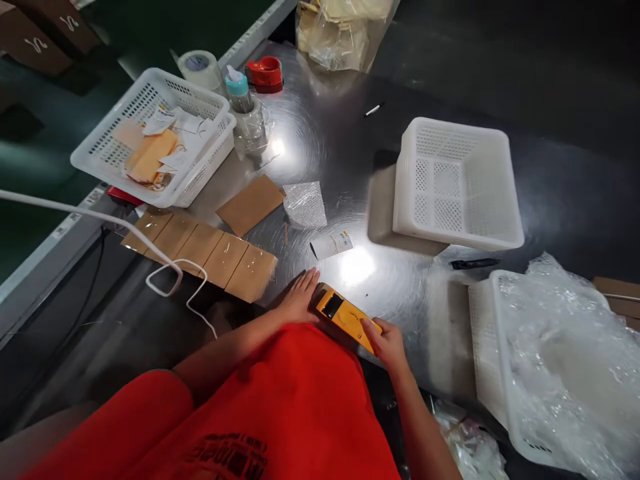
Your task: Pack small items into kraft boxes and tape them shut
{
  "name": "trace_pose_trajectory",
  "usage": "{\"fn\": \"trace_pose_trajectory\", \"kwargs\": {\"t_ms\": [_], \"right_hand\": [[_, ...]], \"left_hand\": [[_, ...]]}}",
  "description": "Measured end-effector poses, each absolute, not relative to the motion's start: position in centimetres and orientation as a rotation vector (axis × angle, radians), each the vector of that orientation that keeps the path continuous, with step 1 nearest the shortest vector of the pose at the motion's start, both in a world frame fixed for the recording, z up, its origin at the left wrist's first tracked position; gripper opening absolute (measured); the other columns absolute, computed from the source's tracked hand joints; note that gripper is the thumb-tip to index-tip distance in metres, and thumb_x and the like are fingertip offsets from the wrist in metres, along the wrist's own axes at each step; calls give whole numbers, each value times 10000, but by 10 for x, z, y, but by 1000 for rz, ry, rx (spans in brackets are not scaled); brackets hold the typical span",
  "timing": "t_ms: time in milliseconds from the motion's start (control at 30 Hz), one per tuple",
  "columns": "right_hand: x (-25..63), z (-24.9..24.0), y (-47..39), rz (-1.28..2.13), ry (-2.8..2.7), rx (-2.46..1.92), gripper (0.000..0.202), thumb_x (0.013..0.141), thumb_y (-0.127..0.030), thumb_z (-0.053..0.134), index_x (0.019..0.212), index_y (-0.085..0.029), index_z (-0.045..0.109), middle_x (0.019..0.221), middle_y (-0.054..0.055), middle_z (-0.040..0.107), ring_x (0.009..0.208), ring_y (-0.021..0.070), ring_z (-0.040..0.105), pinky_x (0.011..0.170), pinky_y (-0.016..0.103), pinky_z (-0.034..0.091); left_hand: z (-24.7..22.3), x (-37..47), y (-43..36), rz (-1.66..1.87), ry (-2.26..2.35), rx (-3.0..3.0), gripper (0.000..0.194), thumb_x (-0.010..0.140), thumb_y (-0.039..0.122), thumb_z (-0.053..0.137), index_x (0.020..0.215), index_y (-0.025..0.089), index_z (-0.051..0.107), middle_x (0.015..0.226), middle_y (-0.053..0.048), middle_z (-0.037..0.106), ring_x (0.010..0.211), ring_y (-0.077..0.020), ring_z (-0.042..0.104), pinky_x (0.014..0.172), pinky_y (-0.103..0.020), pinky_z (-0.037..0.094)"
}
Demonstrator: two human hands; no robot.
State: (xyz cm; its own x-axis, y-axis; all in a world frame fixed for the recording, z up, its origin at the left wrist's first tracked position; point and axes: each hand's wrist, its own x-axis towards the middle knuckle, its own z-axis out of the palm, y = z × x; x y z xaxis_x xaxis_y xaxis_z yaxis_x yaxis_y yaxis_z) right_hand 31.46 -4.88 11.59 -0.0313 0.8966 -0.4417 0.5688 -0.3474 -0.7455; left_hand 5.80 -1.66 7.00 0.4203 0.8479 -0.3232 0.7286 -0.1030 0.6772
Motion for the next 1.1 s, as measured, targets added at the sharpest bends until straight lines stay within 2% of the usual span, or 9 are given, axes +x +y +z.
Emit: {"fn": "trace_pose_trajectory", "kwargs": {"t_ms": [167, 267, 467, 633, 833, 967, 1033, 1100], "right_hand": [[304, 123, -43, 1376, -1529, -1973, 491, 774, -610, 507, 510, -196, 495, 446, -42, 371, 439, 96, 347, 406, 231, 234], [298, 132, -38, 1421, -1558, -2018, 509, 781, -633, 490, 536, -189, 534, 435, -36, 404, 438, 104, 372, 407, 232, 244], [345, 136, -58, 1382, -1586, -2142, 543, 748, -678, 485, 495, -197, 487, 439, -36, 387, 441, 103, 360, 404, 236, 226], [390, 124, -83, 1401, -1549, -2203, 539, 716, -689, 496, 508, -193, 527, 425, -34, 392, 432, 112, 373, 402, 241, 236], [382, 123, -81, 1253, -1684, -2202, 550, 736, -670, 460, 498, -184, 561, 451, -10, 442, 462, 119, 402, 424, 241, 235], [378, 128, -79, 1236, -1719, -2277, 532, 745, -656, 449, 534, -191, 598, 458, 0, 473, 462, 129, 426, 440, 258, 218], [377, 131, -78, 1212, -1752, -2292, 521, 756, -642, 447, 532, -195, 593, 461, 5, 482, 468, 135, 438, 449, 266, 214], [375, 134, -77, 1180, -1792, -2302, 508, 766, -623, 447, 519, -199, 579, 462, 10, 489, 473, 137, 445, 459, 271, 210]], "left_hand": [[68, 57, 5, 180, 1026, 2093, 1004, 602, 384, 812, 1439, 200, 289, 1459, -150, 413, 1387, -297, 317, 1172, -452, 174], [68, 55, 13, 113, 1014, 2128, 912, 602, 391, 805, 1385, 202, 377, 1409, -141, 471, 1352, -306, 362, 1170, -487, 132], [70, 53, 14, 32, 1076, 2145, 932, 556, 377, 842, 1366, 256, 396, 1427, -102, 465, 1377, -315, 318, 1164, -557, -10], [71, 54, 14, 0, 1088, 2161, 949, 555, 390, 846, 1372, 256, 382, 1428, -106, 467, 1386, -298, 308, 1167, -541, -9], [73, 51, 15, -62, 1094, 2215, 960, 569, 422, 831, 1387, 244, 361, 1433, -116, 456, 1386, -310, 314, 1166, -553, 34], [81, 60, 12, -186, 1107, 2351, 951, 592, 386, 816, 1394, 174, 351, 1441, -178, 429, 1412, -341, 246, 1159, -564, 34], [86, 75, 7, -239, 1121, 2435, 1008, 576, 369, 822, 1412, 116, 320, 1476, -238, 353, 1430, -377, 168, 1145, -594, -2], [89, 95, 1, -266, 1066, 2486, 1077, 577, 427, 811, 1442, 97, 263, 1515, -262, 259, 1434, -399, 122, 1131, -615, -33]]}}
